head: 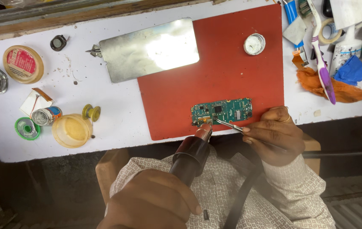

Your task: The person uses a hot air gun and tweezers to heat and adjust components on a small green circuit board placed on a red mat. They briefly dip the tweezers into a small container, then continue applying heat and manipulating parts on the board.

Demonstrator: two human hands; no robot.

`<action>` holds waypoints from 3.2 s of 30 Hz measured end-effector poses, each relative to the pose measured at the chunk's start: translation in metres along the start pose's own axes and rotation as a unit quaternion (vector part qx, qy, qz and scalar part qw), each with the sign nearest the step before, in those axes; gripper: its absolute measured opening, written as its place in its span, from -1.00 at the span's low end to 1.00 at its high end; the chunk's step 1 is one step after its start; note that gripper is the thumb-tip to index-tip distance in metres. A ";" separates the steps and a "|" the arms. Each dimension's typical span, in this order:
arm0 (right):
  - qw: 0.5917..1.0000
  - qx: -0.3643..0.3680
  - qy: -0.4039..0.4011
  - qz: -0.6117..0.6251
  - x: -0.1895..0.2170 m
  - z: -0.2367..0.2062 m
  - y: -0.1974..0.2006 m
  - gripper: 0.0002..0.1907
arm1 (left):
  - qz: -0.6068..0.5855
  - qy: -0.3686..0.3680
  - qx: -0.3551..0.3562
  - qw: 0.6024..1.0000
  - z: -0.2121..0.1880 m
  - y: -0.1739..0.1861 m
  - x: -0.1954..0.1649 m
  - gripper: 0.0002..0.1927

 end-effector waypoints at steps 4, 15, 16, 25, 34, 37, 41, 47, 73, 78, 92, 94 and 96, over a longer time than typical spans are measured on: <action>1.000 0.007 -0.017 -0.008 0.002 0.000 0.000 -0.75 | -0.016 0.036 0.022 0.999 -0.011 0.006 0.017 -0.70; 1.000 0.008 -0.018 -0.016 0.000 -0.002 0.001 -0.75 | -0.130 -0.046 0.201 0.970 0.002 0.008 0.030 -0.73; 1.000 0.006 -0.017 -0.012 0.000 -0.002 0.002 -0.75 | -0.127 -0.051 0.206 0.969 0.002 0.007 0.026 -0.73; 1.000 0.004 -0.008 -0.007 -0.003 -0.004 0.001 -0.76 | -0.107 -0.027 0.200 0.974 0.004 0.002 0.022 -0.69; 1.000 0.001 -0.007 -0.008 -0.003 -0.004 0.001 -0.75 | -0.104 -0.045 0.206 0.972 -0.015 0.010 0.039 -0.70; 1.000 -0.002 -0.007 -0.007 -0.003 -0.003 0.001 -0.75 | -0.143 -0.060 0.202 0.967 -0.009 0.008 0.034 -0.71; 1.000 -0.004 -0.013 -0.001 -0.003 -0.004 0.002 -0.76 | -0.126 -0.001 0.109 0.986 -0.002 0.005 0.026 -0.68; 0.999 -0.023 -0.023 0.010 -0.004 -0.007 0.005 -0.77 | -0.140 0.039 0.054 0.988 0.006 -0.001 0.008 -0.66; 1.000 -0.018 -0.012 0.015 -0.008 -0.010 0.004 -0.81 | -0.065 -0.035 0.036 0.997 -0.012 0.006 0.017 -0.66; 1.000 -0.023 -0.010 0.015 -0.009 -0.010 0.004 -0.81 | -0.098 -0.046 0.035 0.994 -0.020 0.009 0.019 -0.65; 1.000 -0.018 -0.018 0.013 -0.008 -0.011 0.004 -0.80 | -0.080 -0.050 0.037 0.995 -0.002 0.003 0.008 -0.68; 0.999 -0.021 -0.021 0.017 -0.008 -0.011 0.004 -0.80 | -0.084 -0.059 0.052 0.993 -0.012 0.006 0.014 -0.69; 0.999 -0.024 -0.021 0.020 -0.009 -0.011 0.004 -0.81 | -0.083 -0.060 0.059 0.993 -0.019 0.007 0.016 -0.70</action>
Point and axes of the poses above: each hand's wrist, its own z-axis towards the middle knuckle, its own y-axis out of the back of the hand, x = y × z, the point moved 6 cm from there along z, towards the middle knuckle, and after that the axes turned 4 degrees about y, right-handed, at the moved point
